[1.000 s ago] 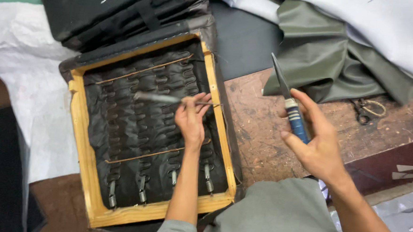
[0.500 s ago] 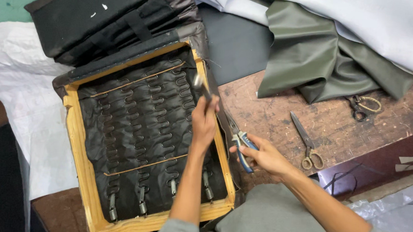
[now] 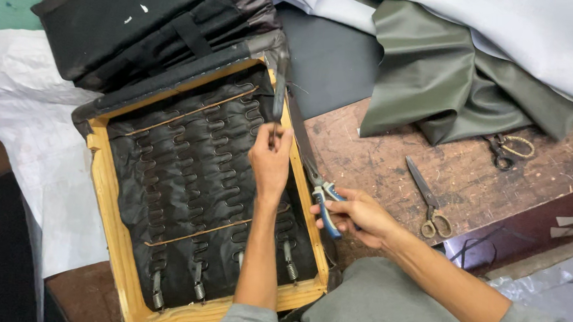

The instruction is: The person uses a hammer and pliers to secure staples into the wooden frame of a chair seat. They repeatedly hammer along the edges of the frame to fasten the upholstery material to the springs and wood.

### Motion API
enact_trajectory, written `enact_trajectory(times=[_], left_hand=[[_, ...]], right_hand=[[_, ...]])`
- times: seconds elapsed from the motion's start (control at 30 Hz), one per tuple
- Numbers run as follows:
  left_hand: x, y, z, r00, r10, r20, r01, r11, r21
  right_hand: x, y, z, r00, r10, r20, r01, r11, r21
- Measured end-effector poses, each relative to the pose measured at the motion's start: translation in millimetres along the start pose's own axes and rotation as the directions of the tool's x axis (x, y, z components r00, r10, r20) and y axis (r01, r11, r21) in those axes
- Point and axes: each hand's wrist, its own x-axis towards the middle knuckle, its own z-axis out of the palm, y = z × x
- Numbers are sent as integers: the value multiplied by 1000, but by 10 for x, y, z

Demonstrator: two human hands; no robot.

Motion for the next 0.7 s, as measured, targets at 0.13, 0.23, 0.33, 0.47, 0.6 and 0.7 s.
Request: enact_trajectory(times=[0.13,0.23,0.33,0.47,0.6,0.7], left_hand=[[-85,-370,60,990,-141,32,139,989,42],[-136,-584,123,983,-172,56,171,985,29],[-168,-735,199,985,-154,77,154,988,2],[-150,-889,208,983,-134,128,138,990,-21],[-129,-966,197,967,-177,184,197,976,-96],[-131,-992,179,959,-193,206,218,970,-107]], right_hand=[[-3,21,37,1000,16,-14,-15,999,52],[-12,57,83,1000,10,-25,-9,999,32],[-16,76,125,996,-63,-56,62,998,-21],[-30,78,150,996,-54,-67,51,997,-56],[-72,56,133,995,-70,-69,66,996,-64],[-55,40,129,995,-54,-85,48,996,-71]])
